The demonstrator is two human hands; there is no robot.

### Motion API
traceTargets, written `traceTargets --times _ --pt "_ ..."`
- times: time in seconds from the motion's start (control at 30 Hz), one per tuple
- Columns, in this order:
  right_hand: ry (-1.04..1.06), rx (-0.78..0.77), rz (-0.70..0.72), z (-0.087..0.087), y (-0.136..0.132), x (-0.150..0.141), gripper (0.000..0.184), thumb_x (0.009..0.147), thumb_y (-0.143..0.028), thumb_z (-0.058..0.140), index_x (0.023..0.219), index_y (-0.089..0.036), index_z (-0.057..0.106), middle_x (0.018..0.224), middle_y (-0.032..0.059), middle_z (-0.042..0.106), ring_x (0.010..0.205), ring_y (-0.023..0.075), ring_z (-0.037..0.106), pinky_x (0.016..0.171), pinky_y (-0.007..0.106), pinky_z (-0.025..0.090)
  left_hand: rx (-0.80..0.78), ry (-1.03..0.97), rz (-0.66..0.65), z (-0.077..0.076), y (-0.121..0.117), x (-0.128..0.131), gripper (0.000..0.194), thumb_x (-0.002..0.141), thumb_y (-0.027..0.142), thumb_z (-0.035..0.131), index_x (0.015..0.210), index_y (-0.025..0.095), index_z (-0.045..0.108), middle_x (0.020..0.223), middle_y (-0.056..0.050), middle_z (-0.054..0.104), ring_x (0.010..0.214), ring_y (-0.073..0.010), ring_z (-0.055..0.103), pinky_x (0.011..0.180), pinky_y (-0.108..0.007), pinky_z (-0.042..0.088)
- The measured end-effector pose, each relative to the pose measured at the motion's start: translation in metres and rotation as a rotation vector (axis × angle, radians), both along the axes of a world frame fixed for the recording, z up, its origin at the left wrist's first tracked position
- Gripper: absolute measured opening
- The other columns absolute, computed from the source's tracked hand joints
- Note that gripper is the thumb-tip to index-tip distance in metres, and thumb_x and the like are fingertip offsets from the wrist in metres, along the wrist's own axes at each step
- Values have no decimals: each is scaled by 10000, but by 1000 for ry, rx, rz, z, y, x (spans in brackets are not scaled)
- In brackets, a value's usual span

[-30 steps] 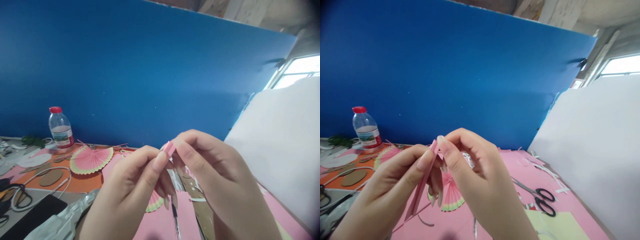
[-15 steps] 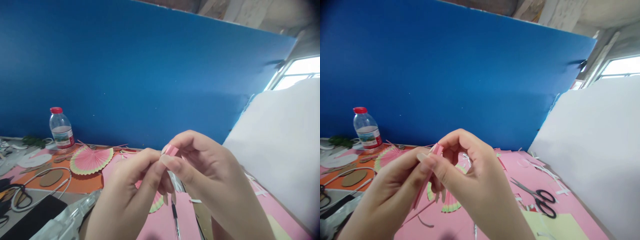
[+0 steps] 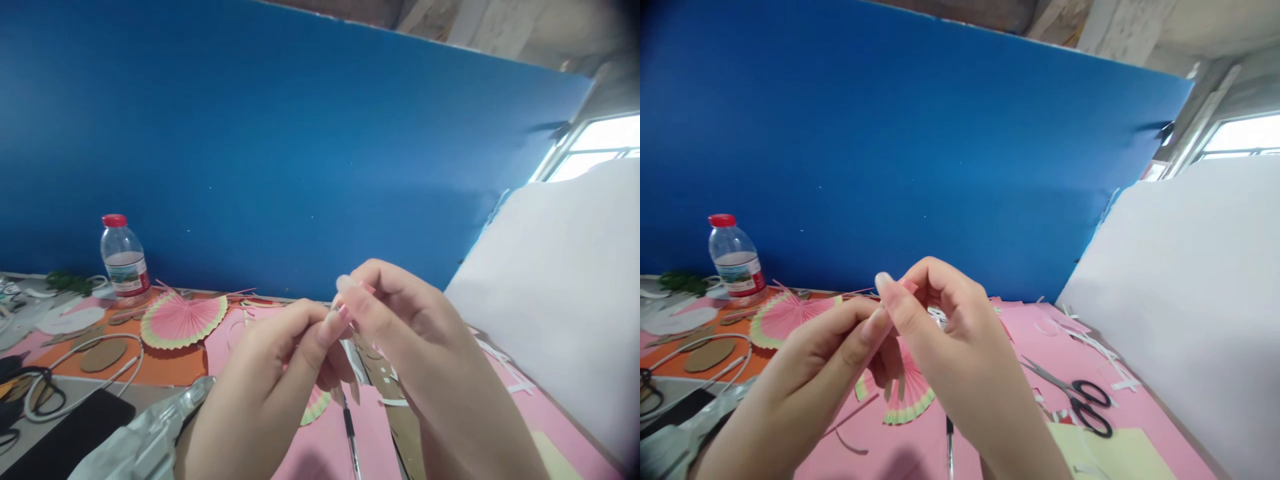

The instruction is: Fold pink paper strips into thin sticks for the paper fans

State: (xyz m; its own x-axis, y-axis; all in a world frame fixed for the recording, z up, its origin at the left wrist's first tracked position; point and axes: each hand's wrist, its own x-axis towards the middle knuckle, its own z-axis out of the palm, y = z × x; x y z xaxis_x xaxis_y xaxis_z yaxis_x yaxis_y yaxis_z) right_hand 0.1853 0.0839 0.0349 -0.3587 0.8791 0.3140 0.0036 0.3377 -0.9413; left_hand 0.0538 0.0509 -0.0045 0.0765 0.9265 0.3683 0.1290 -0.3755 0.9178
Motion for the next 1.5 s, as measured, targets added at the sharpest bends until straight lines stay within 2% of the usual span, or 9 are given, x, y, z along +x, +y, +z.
traceTargets --times 0.27,0.47,0.63,0.8,0.97,1.03,1.13,1.3,1.5 --pt "-142 115 -120 4 -1 -1 387 927 -360 540 608 -171 430 482 -80 377 413 26 363 380 110 306 1 63 50 -2 2 1 346 986 413 414 743 210 552 686 52 598 650 -72 572 618 -176 460" --pt "-141 92 -132 7 -8 -4 361 955 -301 521 623 -173 458 448 -97 432 404 12 410 410 96 330 9 19 42 -2 3 0 329 988 409 411 776 220 576 684 51 580 641 -76 560 604 -182 462" --pt "-108 245 -110 -7 7 2 421 980 -411 446 628 -189 509 566 -52 496 517 55 467 484 150 399 24 40 23 -2 3 -1 335 996 379 404 750 211 556 668 53 613 632 -67 584 620 -169 474" --pt "-45 156 31 -4 9 2 369 951 -444 494 671 -207 535 558 -63 518 471 55 486 449 148 416 43 -7 28 -2 2 -1 301 987 382 425 774 228 571 673 62 604 625 -63 571 599 -153 478" --pt "-77 201 -49 -2 8 0 391 970 -381 481 632 -187 513 552 -57 488 483 41 457 459 129 399 51 18 44 -2 2 -1 313 989 368 427 746 220 559 663 60 597 621 -63 572 603 -153 477" --pt "1 212 -30 -4 7 0 425 990 -411 415 645 -190 529 593 -39 532 517 60 512 486 156 436 72 1 37 -2 2 -2 288 991 348 428 770 230 570 666 64 616 627 -63 581 613 -148 482" --pt "35 120 35 -3 3 -3 364 941 -422 515 655 -198 522 548 -50 540 473 71 540 442 171 437 83 -3 46 0 -1 -2 286 986 348 437 763 228 570 658 60 611 623 -67 571 600 -149 471" --pt "-26 45 -63 7 -9 -8 331 929 -310 554 626 -192 494 466 -70 496 402 56 495 354 154 353 7 -40 81 6 -4 1 321 970 360 460 707 221 581 615 48 596 592 -85 563 580 -178 467" --pt "-53 105 -160 3 -5 -4 339 885 -404 592 630 -195 514 565 -46 525 415 59 469 369 178 374 -20 -55 52 7 -5 4 300 957 392 478 747 227 615 650 36 632 614 -108 617 596 -210 498"
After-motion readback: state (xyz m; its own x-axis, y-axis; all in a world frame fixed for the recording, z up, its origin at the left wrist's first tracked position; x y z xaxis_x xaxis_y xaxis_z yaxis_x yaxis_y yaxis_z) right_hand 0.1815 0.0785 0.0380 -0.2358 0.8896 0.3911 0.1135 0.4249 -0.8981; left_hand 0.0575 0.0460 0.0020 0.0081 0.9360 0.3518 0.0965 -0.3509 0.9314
